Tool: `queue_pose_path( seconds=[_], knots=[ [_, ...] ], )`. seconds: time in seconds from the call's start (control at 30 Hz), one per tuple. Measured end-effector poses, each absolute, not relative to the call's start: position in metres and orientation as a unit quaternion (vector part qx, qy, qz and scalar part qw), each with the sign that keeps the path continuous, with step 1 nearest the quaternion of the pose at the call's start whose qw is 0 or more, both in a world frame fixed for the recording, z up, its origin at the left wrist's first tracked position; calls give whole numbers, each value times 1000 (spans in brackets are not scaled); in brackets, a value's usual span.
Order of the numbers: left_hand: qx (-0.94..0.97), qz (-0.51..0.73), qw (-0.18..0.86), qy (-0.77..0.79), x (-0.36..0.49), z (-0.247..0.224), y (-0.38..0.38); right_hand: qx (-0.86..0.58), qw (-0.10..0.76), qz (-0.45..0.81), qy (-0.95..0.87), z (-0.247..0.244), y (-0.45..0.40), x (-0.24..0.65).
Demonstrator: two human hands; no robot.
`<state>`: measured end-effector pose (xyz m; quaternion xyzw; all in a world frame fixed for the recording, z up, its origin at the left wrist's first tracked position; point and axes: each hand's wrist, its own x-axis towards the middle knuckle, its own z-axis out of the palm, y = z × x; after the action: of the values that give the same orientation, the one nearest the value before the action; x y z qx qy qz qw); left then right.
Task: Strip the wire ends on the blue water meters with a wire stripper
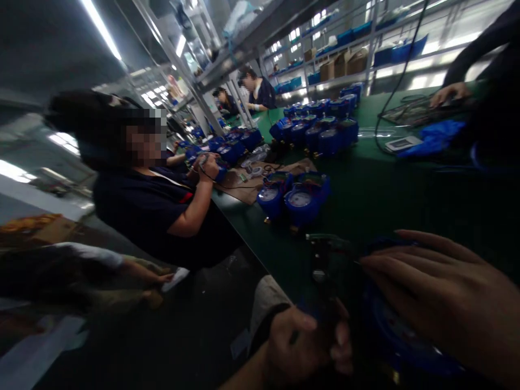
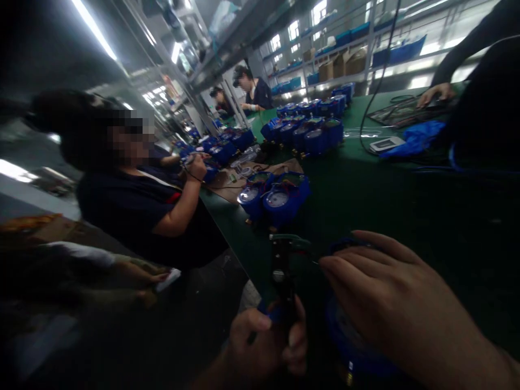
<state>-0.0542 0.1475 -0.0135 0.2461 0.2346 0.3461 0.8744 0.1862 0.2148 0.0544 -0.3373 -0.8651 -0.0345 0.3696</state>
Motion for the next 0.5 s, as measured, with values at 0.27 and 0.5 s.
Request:
queue_pose_path(
  seconds=[0.27, 0.5],
  knots=[
    [239, 355, 887, 174, -56, -24, 147, -370, 282, -17, -885, 68, 209, 187],
    [233, 358, 894, 133, -60, -29, 147, -371, 290, -18, -882, 67, 209, 187]
  ],
)
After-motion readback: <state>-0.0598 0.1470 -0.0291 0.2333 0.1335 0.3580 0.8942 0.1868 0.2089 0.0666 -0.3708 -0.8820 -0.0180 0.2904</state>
